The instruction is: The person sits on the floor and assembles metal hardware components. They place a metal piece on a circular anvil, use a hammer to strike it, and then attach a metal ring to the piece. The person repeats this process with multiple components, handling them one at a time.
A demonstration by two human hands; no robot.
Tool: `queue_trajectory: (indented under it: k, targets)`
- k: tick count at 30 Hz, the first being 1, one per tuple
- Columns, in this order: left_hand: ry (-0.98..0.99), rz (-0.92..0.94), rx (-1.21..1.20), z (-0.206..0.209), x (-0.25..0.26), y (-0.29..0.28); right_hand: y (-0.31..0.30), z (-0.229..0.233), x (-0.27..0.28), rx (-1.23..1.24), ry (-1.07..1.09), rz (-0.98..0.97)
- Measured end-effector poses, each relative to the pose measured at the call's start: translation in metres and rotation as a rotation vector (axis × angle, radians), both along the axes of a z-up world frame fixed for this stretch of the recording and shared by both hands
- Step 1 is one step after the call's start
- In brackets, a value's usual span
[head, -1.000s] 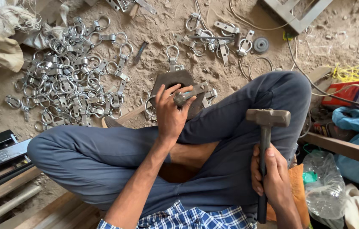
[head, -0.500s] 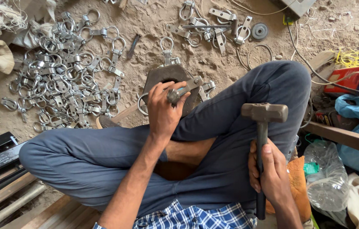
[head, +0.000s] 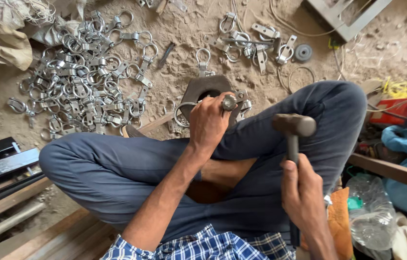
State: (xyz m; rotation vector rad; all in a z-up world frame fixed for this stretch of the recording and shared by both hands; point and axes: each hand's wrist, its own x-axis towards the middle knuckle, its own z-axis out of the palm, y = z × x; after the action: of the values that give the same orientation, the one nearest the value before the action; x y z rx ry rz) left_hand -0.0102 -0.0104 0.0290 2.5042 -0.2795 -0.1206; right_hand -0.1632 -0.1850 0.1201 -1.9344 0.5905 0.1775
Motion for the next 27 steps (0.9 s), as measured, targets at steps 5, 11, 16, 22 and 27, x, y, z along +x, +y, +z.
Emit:
queue_trajectory:
  k: [5, 11, 16, 22, 27]
  targets:
    - [-0.240, -0.050, -0.099, -0.005, -0.004, -0.007, 0.020, 0.005, 0.028, -0.180, -0.205, 0.167]
    - [-0.189, -0.024, -0.164, -0.007, -0.005, -0.012, 0.040, 0.018, 0.058, -0.217, -0.199, 0.210]
    - [-0.142, -0.030, -0.167, -0.005, -0.004, -0.008, 0.000, 0.047, 0.037, 0.101, -0.425, -0.064]
    - [-0.189, -0.050, -0.194, -0.009, 0.001, -0.007, 0.013, 0.015, 0.015, 0.053, -0.473, -0.051]
    - [-0.221, -0.048, -0.246, -0.004, 0.001, -0.007, 0.044, 0.010, 0.037, -0.329, -0.236, 0.226]
